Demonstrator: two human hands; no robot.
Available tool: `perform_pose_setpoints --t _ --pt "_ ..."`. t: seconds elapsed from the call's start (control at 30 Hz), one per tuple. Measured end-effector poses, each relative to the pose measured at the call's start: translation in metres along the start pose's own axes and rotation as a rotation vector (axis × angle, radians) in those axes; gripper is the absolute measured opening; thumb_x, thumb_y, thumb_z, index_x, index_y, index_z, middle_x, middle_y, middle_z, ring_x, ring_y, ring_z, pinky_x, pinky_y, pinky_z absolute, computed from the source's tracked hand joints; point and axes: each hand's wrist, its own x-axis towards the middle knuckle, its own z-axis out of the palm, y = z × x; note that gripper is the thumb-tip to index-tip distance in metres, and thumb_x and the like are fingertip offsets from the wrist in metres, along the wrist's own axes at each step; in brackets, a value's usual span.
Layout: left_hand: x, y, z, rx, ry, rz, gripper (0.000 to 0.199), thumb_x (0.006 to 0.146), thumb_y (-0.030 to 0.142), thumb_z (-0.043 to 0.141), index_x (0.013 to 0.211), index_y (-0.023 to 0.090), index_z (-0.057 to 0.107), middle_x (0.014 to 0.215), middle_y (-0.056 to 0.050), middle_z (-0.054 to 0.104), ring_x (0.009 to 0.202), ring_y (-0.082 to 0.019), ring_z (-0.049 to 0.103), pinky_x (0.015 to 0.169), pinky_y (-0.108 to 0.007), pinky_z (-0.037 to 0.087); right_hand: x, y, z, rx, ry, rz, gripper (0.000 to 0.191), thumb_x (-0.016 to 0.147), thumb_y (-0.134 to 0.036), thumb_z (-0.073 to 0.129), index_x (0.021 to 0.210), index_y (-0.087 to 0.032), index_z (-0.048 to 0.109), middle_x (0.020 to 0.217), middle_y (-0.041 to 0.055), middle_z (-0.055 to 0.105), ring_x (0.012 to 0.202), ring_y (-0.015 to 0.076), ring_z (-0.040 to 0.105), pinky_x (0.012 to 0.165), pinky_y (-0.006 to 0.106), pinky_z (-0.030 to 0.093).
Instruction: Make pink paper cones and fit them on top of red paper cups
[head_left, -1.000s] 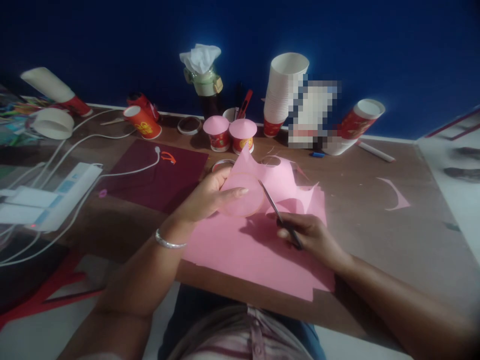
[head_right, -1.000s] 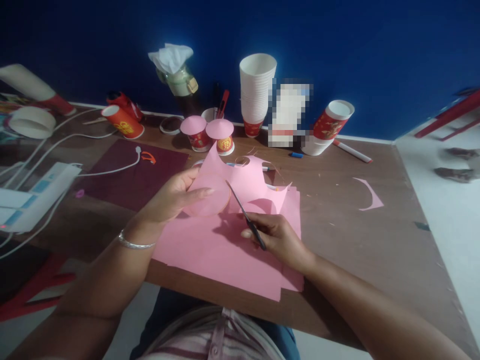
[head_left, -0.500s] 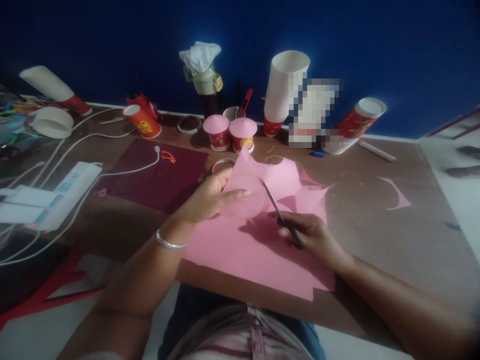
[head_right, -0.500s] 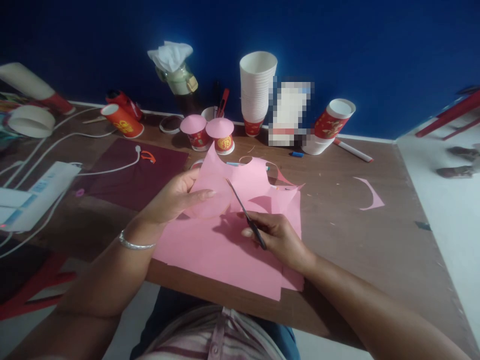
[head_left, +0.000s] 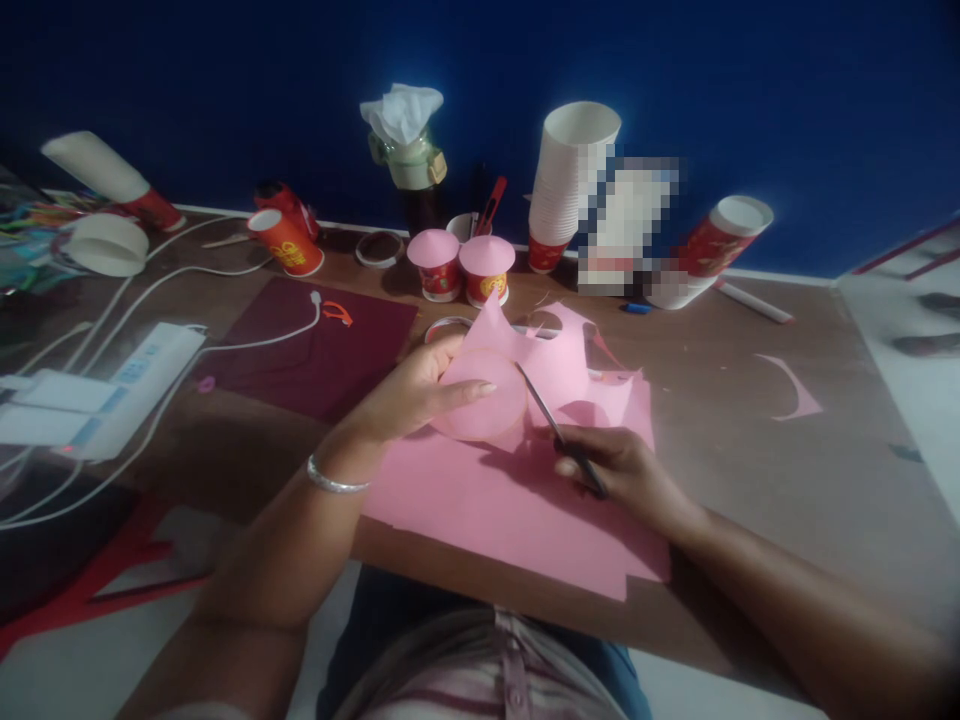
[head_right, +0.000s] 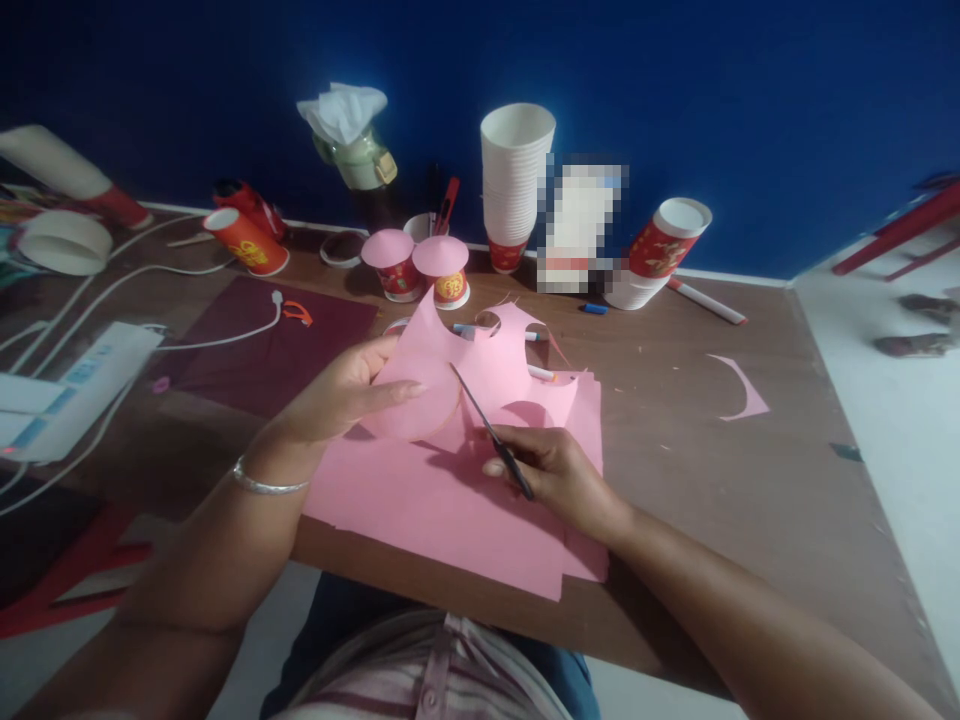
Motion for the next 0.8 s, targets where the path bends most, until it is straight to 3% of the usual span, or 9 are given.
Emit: perform_pose_setpoints --t 0.33,0.57,0.8 --pt "-0.0006 0.0019 -0.0016 0.143 0.042 0.063 0.045 0.082 0.047 0.084 0.111 0.014 0.073 0.114 -0.012 0.071 0.114 -0.030 0.064 0.103 -0.040 0.053 0.0003 0.0019 -0.0005 0.008 -0.009 -0.026 0.059 0.080 -0.056 0.084 0.122 -0.015 0.081 0.062 -0.0047 0.046 0.056 0.0081 0.036 0.049 0.024 0.041" --pt "-0.0011 0.0027 -0.0025 0.095 -0.008 0.051 0.049 0.083 0.046 0.082 0.121 0.016 0.073 0.116 -0.012 0.073 0.112 -0.029 0.066 0.103 -0.041 0.054 0.0009 0.0035 -0.0033 -0.040 -0.011 -0.015 0.060 0.079 -0.057 0.084 0.122 -0.016 0.081 0.066 -0.0018 0.055 0.059 0.0097 0.041 0.051 0.025 0.045" --pt "0.0006 -0.0001 -0.0063 0.122 -0.054 0.056 0.047 0.080 0.044 0.085 0.117 0.016 0.074 0.108 -0.010 0.075 0.113 -0.030 0.067 0.104 -0.042 0.054 0.0016 -0.0009 -0.0012 -0.010 -0.031 -0.011 0.044 0.080 -0.056 0.084 0.093 -0.014 0.079 0.065 -0.0038 0.047 0.059 0.0086 0.038 0.051 0.024 0.040"
